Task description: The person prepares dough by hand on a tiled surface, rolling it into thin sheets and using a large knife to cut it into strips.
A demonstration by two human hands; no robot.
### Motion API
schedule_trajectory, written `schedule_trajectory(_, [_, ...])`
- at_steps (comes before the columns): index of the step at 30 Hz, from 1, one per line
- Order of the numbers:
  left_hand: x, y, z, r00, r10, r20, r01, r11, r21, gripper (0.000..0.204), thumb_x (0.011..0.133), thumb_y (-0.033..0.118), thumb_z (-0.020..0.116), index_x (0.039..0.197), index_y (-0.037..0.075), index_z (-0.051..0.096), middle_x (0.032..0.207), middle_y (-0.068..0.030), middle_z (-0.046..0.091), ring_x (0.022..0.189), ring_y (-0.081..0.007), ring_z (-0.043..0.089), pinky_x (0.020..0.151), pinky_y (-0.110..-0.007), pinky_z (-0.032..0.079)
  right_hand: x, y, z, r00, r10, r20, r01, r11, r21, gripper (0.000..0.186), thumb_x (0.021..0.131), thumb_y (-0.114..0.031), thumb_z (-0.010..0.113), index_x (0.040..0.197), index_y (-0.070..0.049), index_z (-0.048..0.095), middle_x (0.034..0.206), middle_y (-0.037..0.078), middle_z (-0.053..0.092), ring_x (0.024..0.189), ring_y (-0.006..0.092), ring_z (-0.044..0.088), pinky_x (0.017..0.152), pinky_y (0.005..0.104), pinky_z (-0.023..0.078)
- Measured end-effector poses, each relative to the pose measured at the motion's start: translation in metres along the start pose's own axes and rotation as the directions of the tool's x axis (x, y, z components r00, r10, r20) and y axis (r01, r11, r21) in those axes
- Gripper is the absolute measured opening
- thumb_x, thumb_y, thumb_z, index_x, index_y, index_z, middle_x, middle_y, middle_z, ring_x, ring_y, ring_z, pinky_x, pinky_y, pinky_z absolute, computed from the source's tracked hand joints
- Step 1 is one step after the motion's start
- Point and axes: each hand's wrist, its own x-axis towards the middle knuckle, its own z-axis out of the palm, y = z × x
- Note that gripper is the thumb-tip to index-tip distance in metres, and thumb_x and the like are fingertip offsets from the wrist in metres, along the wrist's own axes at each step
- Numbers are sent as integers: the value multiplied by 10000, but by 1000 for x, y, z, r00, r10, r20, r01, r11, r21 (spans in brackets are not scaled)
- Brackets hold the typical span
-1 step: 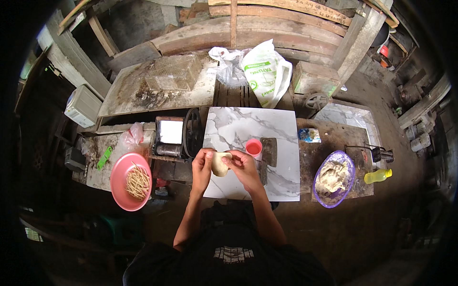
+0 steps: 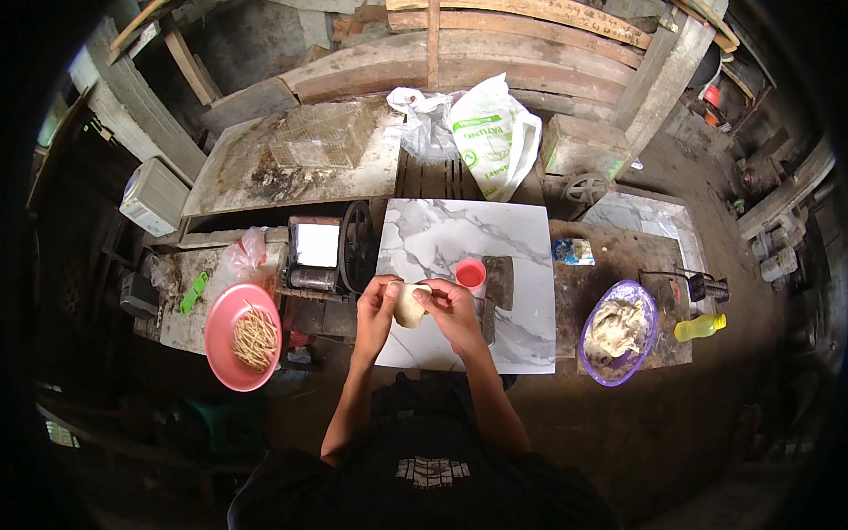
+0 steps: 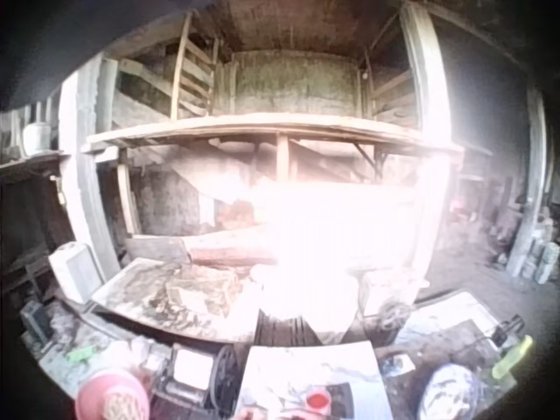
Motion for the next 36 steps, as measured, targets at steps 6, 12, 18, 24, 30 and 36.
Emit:
schedule_trajectory(6, [-1,-18,-7,1000,6,3,-6,1000,8,179,797,95,568,931,-14,521,751,-36,592,650,-41,499,555,-167,387,2,5,-8,997,-37,-70,36,999,-22,217,761,-77,602,940,37,554,778,41,590,704,59,530,617,189,423])
schedule_trajectory(12, [1,-19,-3,998,11,-67,-15,998,-58,195,797,100,570,944,-17,521,758,-39,599,657,-48,509,575,-174,402,1,-5,-8,996,85,16,-85,996,-20,231,757,-88,611,943,36,550,793,49,593,717,67,538,637,185,423])
schedule_trajectory(18, [-4,-27,0,999,-17,30,21,991,-133,305,740,22,613,1013,-6,481,796,-75,614,724,-85,556,636,-205,449,-3,3,-14,999,49,4,-49,999,-20,205,747,-73,614,910,35,550,809,57,594,715,73,540,640,192,425])
schedule_trajectory(24, [-10,-21,-6,991,-130,16,130,970,-204,310,714,-3,631,989,2,489,781,-115,627,706,-107,578,632,-221,465,-5,4,-16,1000,1,15,1,995,-104,183,733,-68,627,864,40,560,765,54,593,684,67,531,614,191,418])
schedule_trajectory(30, [-7,-15,-11,985,-174,7,172,965,-199,262,702,-11,640,935,-3,521,758,-119,629,671,-117,587,612,-227,471,-5,6,-19,998,-39,-54,32,991,-127,191,725,-78,641,851,45,566,753,53,592,672,68,527,610,188,417])
schedule_trajectory(36, [-2,-20,-14,986,-165,8,161,949,-270,289,703,-15,636,965,6,518,801,-98,627,739,-111,578,674,-232,457,-7,-7,-10,996,58,71,-55,998,-43,257,740,-61,620,956,32,514,838,66,585,758,89,540,690,205,430])
